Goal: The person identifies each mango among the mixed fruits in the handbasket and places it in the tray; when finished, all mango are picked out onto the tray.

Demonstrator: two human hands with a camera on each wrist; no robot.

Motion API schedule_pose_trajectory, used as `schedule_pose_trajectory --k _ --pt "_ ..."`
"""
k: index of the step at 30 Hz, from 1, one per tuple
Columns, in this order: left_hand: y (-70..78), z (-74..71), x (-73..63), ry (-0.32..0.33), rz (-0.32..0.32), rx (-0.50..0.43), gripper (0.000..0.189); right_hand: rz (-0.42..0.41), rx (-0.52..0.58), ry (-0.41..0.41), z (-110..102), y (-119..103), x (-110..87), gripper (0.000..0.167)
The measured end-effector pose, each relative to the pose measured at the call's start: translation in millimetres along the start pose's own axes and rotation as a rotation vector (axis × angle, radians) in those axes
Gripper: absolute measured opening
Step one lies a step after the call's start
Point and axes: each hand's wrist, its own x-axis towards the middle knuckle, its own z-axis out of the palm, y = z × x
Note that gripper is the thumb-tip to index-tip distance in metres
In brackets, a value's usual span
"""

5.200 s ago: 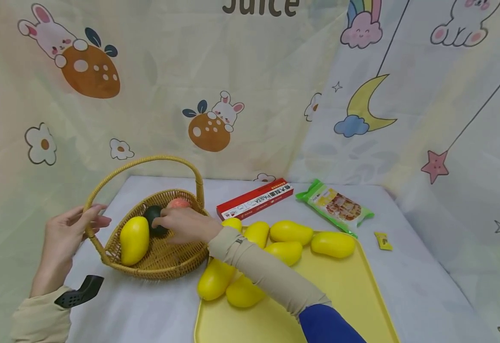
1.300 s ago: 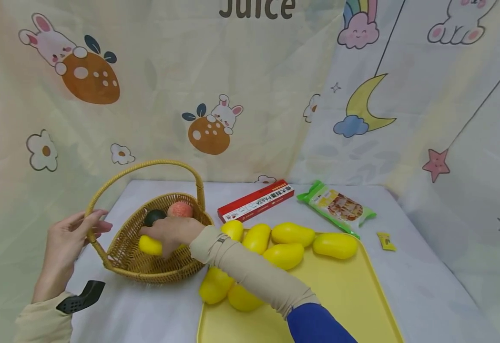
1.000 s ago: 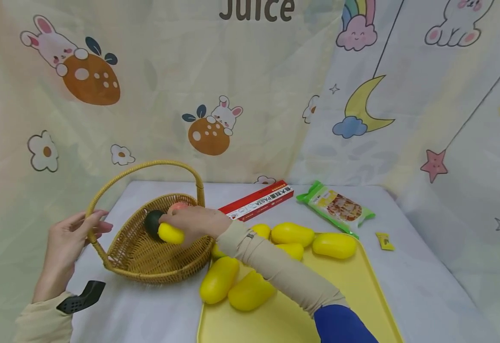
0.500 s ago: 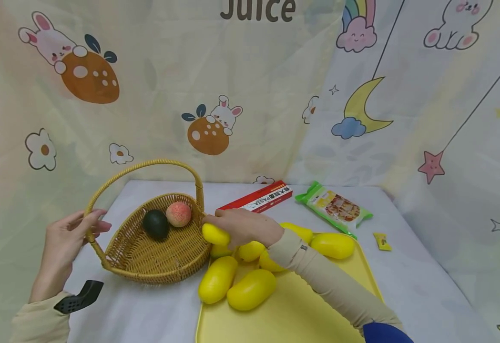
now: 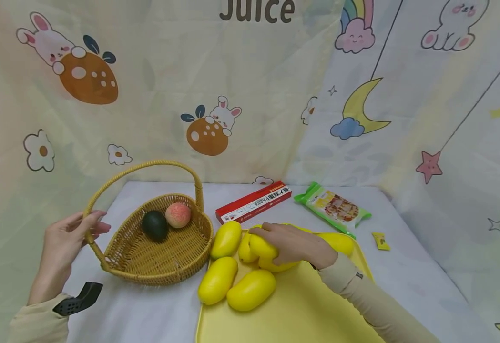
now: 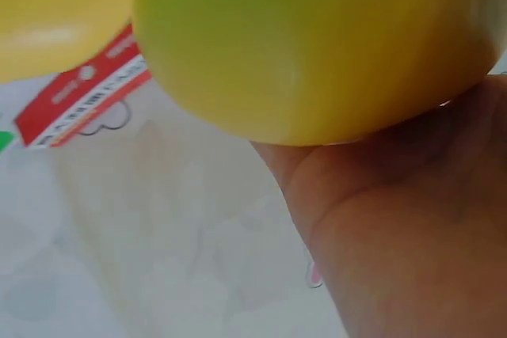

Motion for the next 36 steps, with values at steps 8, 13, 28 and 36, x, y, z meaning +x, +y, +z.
schedule_pose_trajectory --k 8,13,28,36 --pt "-2.8 0.3 1.1 -0.001 0.002 0.003 0.031 0.058 0.065 0.031 19.7 28.6 -43.3 0.076" --pt "-2.6 0.2 1.0 0.0 -0.002 0.0 0.028 0.096 0.083 0.052 30.8 40.9 -64.2 0.075" --pt "-0.9 0.6 0.2 0.007 0.018 -0.084 0.02 0.058 0.025 0.154 60.1 61.8 -97.9 0.076" --pt "-1.3 1.9 0.7 0.0 0.0 -0.087 0.021 0.061 0.005 0.136 76.2 69.6 -101.9 0.079"
